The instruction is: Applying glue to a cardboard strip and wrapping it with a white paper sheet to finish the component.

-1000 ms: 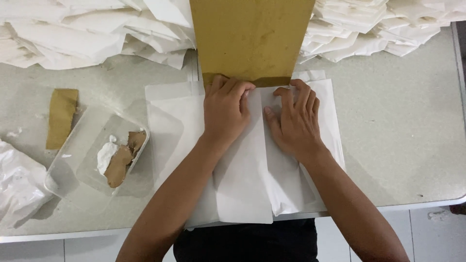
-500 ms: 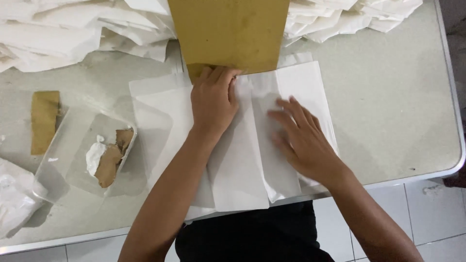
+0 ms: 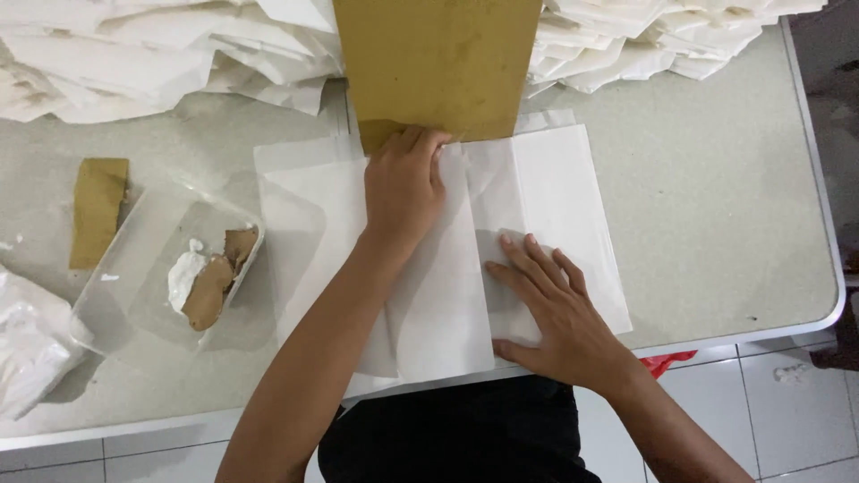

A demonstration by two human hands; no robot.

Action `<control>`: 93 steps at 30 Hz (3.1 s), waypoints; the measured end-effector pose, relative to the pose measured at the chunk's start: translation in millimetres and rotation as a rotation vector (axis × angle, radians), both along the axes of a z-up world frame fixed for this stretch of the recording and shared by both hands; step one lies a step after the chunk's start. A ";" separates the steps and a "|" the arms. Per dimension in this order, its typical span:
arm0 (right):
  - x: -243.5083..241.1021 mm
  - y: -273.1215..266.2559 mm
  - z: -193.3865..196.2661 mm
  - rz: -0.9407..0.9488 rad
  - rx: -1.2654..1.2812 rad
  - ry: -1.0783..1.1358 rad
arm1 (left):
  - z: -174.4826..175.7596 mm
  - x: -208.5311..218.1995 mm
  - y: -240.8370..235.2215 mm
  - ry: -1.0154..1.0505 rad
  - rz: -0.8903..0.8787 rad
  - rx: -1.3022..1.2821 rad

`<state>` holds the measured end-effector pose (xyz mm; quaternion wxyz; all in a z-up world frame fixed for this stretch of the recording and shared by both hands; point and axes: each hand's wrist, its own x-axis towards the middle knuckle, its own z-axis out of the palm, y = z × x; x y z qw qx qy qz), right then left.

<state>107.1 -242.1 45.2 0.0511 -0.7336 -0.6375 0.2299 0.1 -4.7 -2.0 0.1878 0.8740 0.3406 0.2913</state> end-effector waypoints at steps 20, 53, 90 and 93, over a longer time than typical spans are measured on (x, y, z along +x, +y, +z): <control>3.8 1.4 6.6 -0.043 0.009 0.155 | 20.0 -30.3 -11.1 0.331 -0.282 0.052; 61.4 147.1 -5.4 -0.273 0.009 -0.118 | 44.6 -9.5 -22.9 0.505 -0.336 0.042; 53.2 162.3 49.7 -0.371 -0.160 0.197 | 39.9 -64.1 -105.4 0.482 -0.543 -0.203; 53.9 163.3 48.5 -0.403 -0.195 0.214 | 43.2 -76.2 -104.6 0.433 -0.548 -0.235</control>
